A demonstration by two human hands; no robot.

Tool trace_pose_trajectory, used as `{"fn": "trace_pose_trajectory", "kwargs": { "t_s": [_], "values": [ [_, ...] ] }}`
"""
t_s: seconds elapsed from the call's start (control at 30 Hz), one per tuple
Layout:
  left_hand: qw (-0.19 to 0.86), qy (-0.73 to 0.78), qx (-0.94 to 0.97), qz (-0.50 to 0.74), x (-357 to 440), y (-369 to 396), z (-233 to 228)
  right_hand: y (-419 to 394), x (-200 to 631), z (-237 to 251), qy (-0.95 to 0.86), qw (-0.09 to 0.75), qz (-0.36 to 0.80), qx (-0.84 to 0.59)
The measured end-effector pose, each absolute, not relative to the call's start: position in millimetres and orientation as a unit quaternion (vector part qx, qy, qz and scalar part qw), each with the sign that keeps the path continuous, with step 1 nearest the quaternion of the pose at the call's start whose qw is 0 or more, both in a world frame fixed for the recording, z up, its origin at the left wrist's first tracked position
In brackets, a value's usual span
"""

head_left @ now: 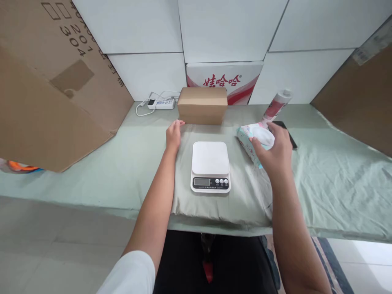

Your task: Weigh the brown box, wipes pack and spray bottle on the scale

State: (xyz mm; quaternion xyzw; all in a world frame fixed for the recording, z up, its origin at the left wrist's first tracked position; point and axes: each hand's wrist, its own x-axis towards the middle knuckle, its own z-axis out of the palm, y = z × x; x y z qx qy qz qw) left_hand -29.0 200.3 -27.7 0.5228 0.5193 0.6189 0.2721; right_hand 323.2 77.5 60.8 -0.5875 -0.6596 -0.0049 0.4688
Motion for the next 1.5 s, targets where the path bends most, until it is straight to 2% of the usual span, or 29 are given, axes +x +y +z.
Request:
{"fn": "trace_pose_trajectory", "kwargs": {
  "t_s": [0.2, 0.43, 0.8, 1.0, 1.1, 1.23, 1.33, 1.4, 1.5],
  "values": [
    [0.290, 0.531, 0.532, 0.593, -20.6, 191.0, -19.5, 66.9, 328.9, 13.5, -0.580, 0.395, -0.057, -0.710],
    [0.326, 0.518, 0.548, 0.570, -16.8, 190.1, -20.3, 73.9, 329.3, 9.5, -0.559, 0.363, -0.036, -0.745],
    [0.329, 0.527, 0.563, 0.545, -13.5, 181.4, -14.8, 79.6, 336.3, 3.3, -0.537, 0.392, -0.005, -0.747],
    [0.329, 0.524, 0.562, 0.549, -14.4, 181.6, -16.1, 80.2, 343.6, 3.2, -0.530, 0.485, 0.012, -0.696],
    [0.333, 0.526, 0.561, 0.546, -14.6, 182.1, -16.4, 78.2, 341.8, 6.4, -0.485, 0.555, 0.085, -0.671],
    [0.341, 0.523, 0.557, 0.548, -14.3, 183.0, -16.5, 74.3, 329.7, 12.4, -0.407, 0.635, 0.280, -0.593],
    [0.341, 0.522, 0.560, 0.545, -14.2, 183.1, -15.9, 69.4, 316.8, 16.8, -0.390, 0.663, 0.396, -0.502],
    [0.337, 0.526, 0.563, 0.541, -14.4, 182.8, -15.3, 65.1, 309.9, 19.9, -0.401, 0.664, 0.428, -0.463],
    [0.332, 0.531, 0.565, 0.538, -14.4, 182.5, -13.9, 59.2, 303.1, 27.2, -0.481, 0.651, 0.388, -0.441]
  ]
}}
